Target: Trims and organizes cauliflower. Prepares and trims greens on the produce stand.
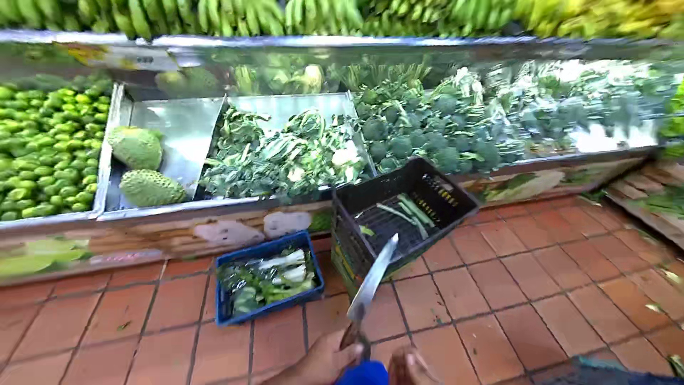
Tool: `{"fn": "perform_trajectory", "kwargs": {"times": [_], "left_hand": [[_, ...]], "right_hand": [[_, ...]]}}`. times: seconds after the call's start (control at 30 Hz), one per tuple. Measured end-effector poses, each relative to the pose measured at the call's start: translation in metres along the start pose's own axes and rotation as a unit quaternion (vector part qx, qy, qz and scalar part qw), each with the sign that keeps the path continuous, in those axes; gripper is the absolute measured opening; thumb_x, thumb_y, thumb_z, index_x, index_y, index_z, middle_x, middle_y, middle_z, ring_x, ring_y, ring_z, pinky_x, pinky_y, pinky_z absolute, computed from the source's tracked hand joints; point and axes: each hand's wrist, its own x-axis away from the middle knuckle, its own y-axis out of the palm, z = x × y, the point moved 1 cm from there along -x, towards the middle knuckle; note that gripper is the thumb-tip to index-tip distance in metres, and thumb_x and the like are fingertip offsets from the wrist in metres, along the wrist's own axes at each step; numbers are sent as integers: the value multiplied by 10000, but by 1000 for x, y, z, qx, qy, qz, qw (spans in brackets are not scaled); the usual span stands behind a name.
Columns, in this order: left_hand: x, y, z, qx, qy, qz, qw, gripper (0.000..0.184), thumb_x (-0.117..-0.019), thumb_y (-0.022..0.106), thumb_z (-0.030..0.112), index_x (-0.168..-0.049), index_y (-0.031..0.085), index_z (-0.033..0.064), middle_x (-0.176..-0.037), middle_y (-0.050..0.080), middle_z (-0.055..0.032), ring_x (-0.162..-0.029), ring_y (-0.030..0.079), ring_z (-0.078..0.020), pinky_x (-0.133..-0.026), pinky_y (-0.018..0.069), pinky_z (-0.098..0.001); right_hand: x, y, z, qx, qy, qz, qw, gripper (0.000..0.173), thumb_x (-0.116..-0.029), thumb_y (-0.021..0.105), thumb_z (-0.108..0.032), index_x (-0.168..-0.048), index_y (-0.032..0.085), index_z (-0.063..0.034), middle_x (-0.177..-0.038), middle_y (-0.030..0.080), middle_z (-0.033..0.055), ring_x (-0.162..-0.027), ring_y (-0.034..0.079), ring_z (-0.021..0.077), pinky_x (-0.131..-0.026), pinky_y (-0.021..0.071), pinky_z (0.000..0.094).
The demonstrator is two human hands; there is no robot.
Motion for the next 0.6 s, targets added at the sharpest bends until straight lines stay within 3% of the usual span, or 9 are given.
{"fn": "perform_trajectory", "kwargs": {"times": [0.03,0.1,0.17,0.23,0.27,0.3,0.37,0.5,0.6], "left_hand": [[-11,3,15,48,8,15,999,482,-1006,579,476,-1239,635,58,-945,702,-96,-802,678,-204,-791,578,-454],[-42,8,46,102,83,33,991,455,-1027,573,408,-1330,618,71,-1156,703,-93,-1014,687,-173,-944,568,-423],[-74,4,80,70,166,19,983,515,-1045,535,391,-1416,570,35,-1435,574,-154,-1300,568,-226,-1125,452,-442],[-95,-11,110,13,181,10,983,542,-1054,511,439,-1393,580,21,-1511,490,-187,-1389,487,-279,-1163,402,-478],[-103,-24,120,-3,185,5,983,575,-1055,499,458,-1449,532,40,-1546,456,-171,-1421,455,-273,-1179,386,-482],[-112,-36,123,-10,182,7,983,619,-1050,504,464,-1515,463,57,-1562,445,-153,-1424,457,-258,-1181,391,-476],[-119,-58,109,-3,121,41,992,583,-1040,548,421,-1511,481,83,-1492,534,-123,-1339,553,-230,-1133,460,-449],[-94,-88,55,-9,-95,145,985,490,-1040,550,398,-1420,575,91,-1389,614,-118,-1224,633,-235,-1078,507,-454],[-71,-112,31,13,-170,219,961,465,-1022,587,372,-1402,591,104,-1363,637,-97,-1192,656,-211,-1060,527,-446]], "right_hand": [[-17,3,-7,75,29,-45,996,359,-1065,493,-251,-1309,544,8,-1116,698,128,-971,696,238,-878,589,444],[-55,10,-27,156,45,-125,979,520,-958,678,-155,-1405,475,16,-1222,683,109,-1093,684,199,-970,577,420],[-90,9,-52,172,36,-110,978,424,-880,729,-105,-1272,592,-22,-1086,725,37,-1009,697,112,-928,590,360],[-125,-5,-68,102,-18,-80,991,270,-881,698,-100,-1144,658,-50,-964,741,4,-890,711,89,-828,615,327],[-146,-15,-74,51,-47,-81,994,214,-920,700,-154,-1112,665,-66,-918,737,16,-813,710,117,-743,621,339],[-167,-25,-82,26,-62,-80,995,198,-945,708,-218,-1075,652,-79,-845,711,25,-700,682,137,-628,603,340],[-206,-45,-104,61,-50,-49,996,204,-968,620,-194,-1104,599,-43,-724,646,39,-564,620,163,-522,555,349],[-264,-91,-129,176,-25,47,983,324,-956,608,-196,-1227,600,-19,-729,624,58,-525,582,170,-494,538,342],[-297,-130,-116,278,-30,98,955,349,-957,620,-249,-1240,633,-46,-774,639,63,-579,594,180,-543,535,388]]}}
